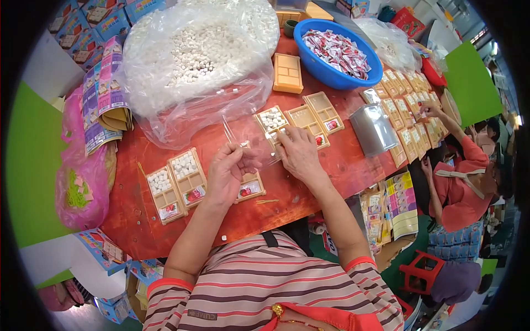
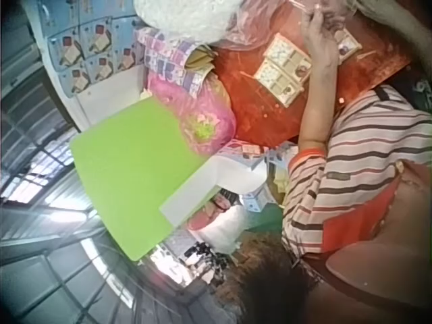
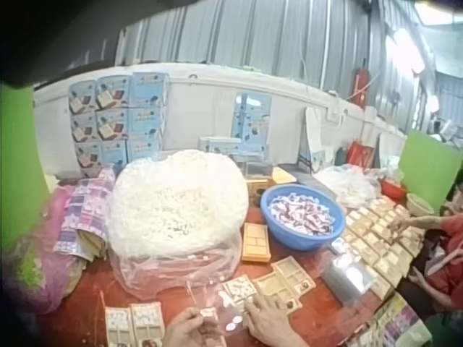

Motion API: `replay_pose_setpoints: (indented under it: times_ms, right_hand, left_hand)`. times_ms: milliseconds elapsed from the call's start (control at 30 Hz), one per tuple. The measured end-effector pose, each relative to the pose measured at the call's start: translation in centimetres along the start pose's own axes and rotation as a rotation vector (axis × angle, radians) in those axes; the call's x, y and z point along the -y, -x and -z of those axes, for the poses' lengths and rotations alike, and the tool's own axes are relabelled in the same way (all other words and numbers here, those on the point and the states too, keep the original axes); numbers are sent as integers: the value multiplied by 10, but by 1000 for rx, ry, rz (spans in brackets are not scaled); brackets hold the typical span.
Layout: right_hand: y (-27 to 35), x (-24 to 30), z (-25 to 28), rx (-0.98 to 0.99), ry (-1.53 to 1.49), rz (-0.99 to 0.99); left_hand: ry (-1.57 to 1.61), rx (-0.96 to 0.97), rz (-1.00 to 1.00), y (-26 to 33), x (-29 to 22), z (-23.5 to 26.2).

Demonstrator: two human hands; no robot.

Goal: Manually packaging small toy components into plastic trays and adding paper strips.

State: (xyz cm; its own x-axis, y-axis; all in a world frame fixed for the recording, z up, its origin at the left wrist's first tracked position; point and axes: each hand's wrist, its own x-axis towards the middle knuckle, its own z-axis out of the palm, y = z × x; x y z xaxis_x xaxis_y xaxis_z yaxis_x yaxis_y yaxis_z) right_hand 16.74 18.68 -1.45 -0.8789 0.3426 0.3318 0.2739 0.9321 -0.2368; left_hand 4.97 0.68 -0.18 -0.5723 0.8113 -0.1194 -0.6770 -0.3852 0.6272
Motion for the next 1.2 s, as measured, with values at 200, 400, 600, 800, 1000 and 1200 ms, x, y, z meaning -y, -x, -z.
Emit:
replay_pose_setpoints:
  times_ms: [200,400,600,800,1000,1200]
  right_hand:
    - [13,0,-4,-13,-100,15]
    - [14,-6,29,0,-1325,-558]
    - [2,-8,33,29,-1465,-554]
    - [-17,-21,8,155,-1384,-605]
    - [-27,-33,-18,-1,-865,-390]
    - [-21,-9,7,-88,-303,-274]
  left_hand:
    - [-27,42,86,6,4,4]
    - [-51,123,198,1,26,-7]
    - [-31,109,262,-10,56,-9]
    - [-44,3,154,5,44,-28]
    - [-77,-110,62,5,46,-30]
    - [-127,31,51,-1,46,-34]
